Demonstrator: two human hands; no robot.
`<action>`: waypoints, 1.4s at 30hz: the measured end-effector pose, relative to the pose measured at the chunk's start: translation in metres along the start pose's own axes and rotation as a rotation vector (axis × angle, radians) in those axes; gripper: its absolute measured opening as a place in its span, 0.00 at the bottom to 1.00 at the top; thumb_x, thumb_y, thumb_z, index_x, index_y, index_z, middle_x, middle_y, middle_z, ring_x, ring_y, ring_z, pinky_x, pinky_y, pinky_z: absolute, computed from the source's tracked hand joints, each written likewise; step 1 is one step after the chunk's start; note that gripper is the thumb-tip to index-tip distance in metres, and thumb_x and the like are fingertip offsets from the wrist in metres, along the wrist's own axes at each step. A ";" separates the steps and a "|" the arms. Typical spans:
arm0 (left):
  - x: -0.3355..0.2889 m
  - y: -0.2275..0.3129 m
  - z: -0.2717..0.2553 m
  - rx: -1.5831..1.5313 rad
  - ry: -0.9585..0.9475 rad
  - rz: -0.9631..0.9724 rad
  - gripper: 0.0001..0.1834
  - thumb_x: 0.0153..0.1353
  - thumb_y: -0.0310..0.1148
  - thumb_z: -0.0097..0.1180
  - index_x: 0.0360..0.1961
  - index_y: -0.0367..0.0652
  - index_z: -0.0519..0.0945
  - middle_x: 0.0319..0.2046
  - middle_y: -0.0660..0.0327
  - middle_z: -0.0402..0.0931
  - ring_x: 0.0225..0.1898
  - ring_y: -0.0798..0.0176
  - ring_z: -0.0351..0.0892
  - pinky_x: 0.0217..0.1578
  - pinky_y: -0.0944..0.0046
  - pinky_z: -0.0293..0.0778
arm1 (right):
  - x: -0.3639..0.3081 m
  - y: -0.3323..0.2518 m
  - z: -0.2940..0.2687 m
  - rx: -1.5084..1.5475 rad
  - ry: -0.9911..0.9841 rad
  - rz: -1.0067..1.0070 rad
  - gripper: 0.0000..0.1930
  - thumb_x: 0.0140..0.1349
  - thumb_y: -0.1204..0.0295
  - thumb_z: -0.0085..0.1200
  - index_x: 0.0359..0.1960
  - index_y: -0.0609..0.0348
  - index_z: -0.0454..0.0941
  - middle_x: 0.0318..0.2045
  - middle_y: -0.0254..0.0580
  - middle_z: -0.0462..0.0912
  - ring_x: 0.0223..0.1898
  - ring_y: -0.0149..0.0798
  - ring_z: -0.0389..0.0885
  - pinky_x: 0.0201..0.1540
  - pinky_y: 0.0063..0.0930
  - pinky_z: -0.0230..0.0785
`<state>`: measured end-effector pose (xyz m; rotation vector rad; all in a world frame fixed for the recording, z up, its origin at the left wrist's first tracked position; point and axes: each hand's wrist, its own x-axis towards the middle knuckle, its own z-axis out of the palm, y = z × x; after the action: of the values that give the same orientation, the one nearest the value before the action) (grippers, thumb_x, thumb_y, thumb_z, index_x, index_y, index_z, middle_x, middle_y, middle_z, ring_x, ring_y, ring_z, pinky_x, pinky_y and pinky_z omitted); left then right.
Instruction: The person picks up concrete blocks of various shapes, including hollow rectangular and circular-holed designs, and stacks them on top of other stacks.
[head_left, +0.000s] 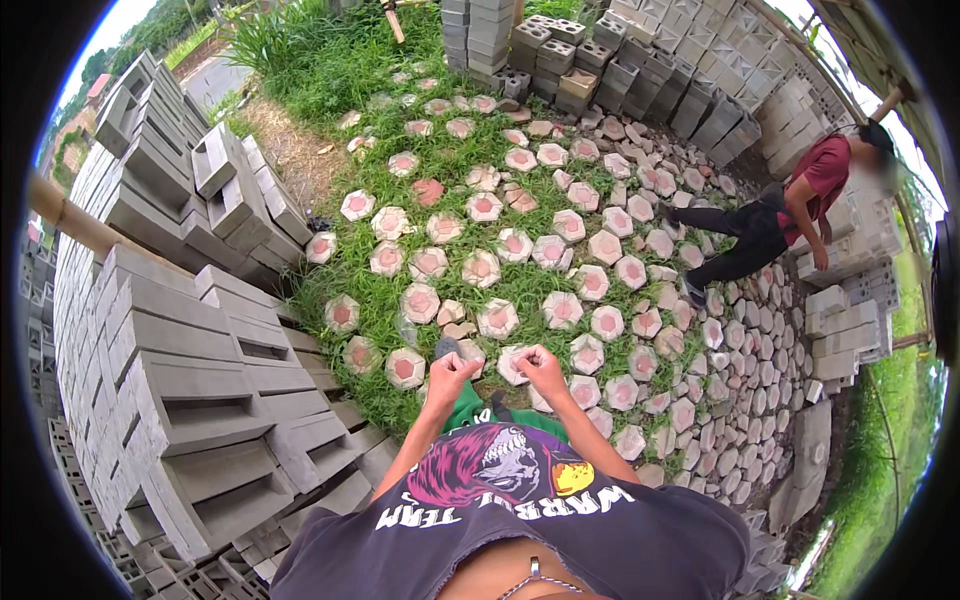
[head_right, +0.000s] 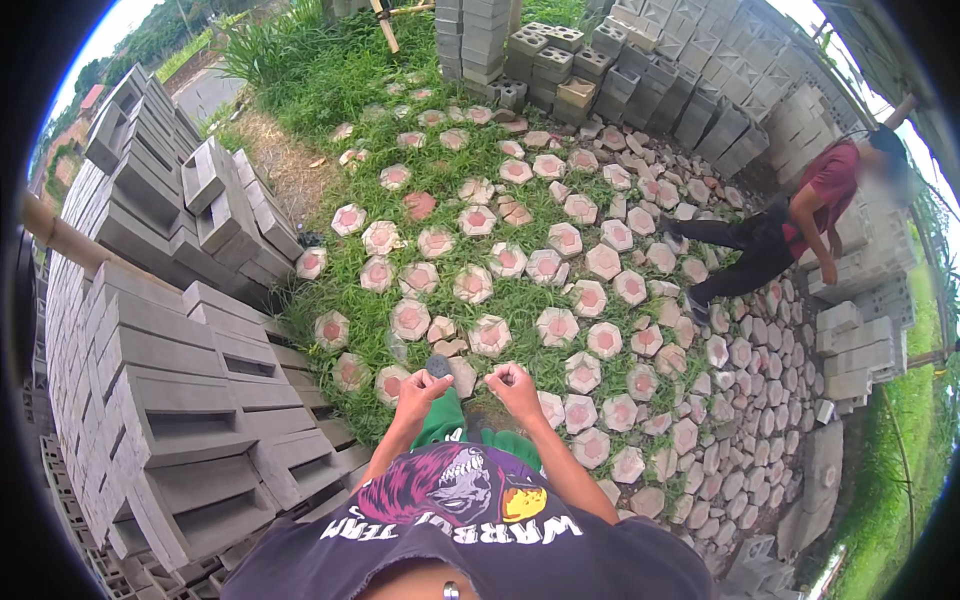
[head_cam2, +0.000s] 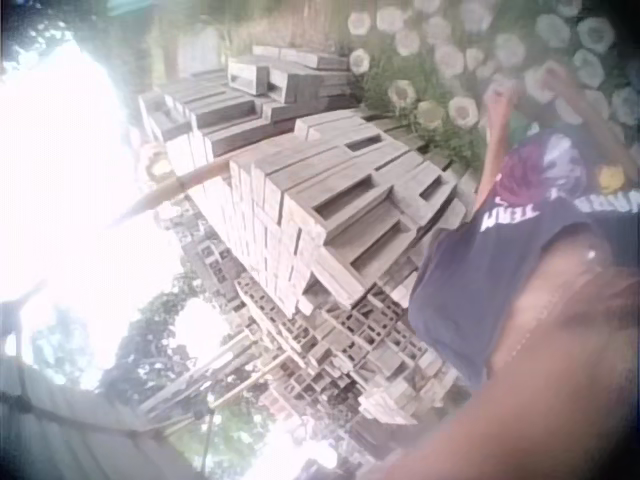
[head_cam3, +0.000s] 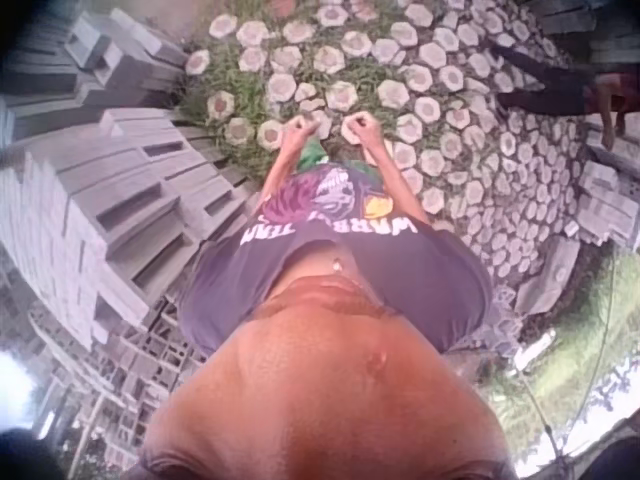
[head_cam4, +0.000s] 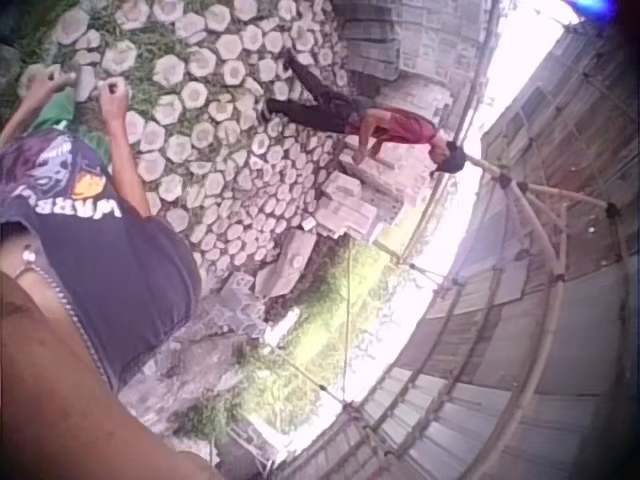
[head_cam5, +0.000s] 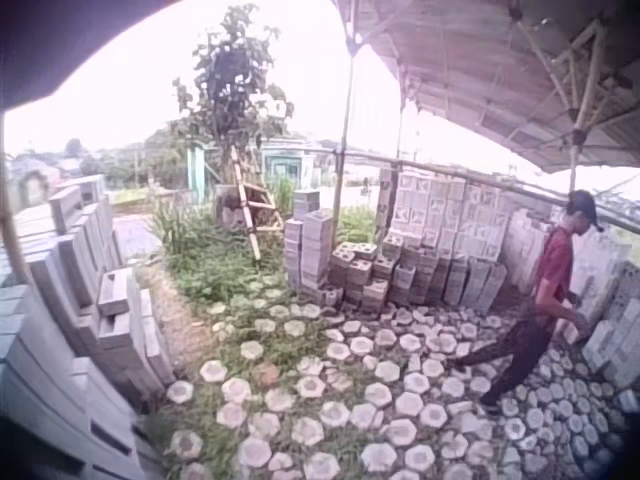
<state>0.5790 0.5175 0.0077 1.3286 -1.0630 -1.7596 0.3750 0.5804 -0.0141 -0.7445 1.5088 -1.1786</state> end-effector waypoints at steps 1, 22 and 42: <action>0.019 0.009 -0.006 0.018 -0.019 0.004 0.22 0.52 0.32 0.68 0.15 0.48 0.63 0.16 0.73 0.62 0.22 0.77 0.58 0.25 0.72 0.60 | 0.012 -0.009 0.004 -0.035 0.029 -0.005 0.09 0.58 0.69 0.61 0.29 0.58 0.73 0.21 0.27 0.74 0.23 0.20 0.69 0.26 0.17 0.63; 0.249 0.146 -0.014 0.069 -0.128 -0.017 0.26 0.60 0.43 0.60 0.11 0.46 0.65 0.14 0.69 0.66 0.21 0.75 0.64 0.24 0.69 0.61 | 0.228 -0.115 0.063 -0.214 0.232 -0.078 0.27 0.64 0.51 0.51 0.16 0.62 0.73 0.16 0.32 0.74 0.21 0.24 0.69 0.27 0.25 0.63; 0.592 0.257 0.152 0.136 -0.294 -0.008 0.13 0.67 0.38 0.46 0.31 0.43 0.76 0.27 0.64 0.76 0.32 0.69 0.77 0.36 0.68 0.72 | 0.559 -0.231 -0.098 0.191 0.323 -0.138 0.08 0.63 0.70 0.51 0.38 0.61 0.75 0.26 0.33 0.80 0.29 0.24 0.77 0.33 0.19 0.69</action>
<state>0.2967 -0.0823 0.0166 1.1769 -1.3603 -1.9600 0.1013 0.0322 0.0071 -0.5545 1.5955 -1.5820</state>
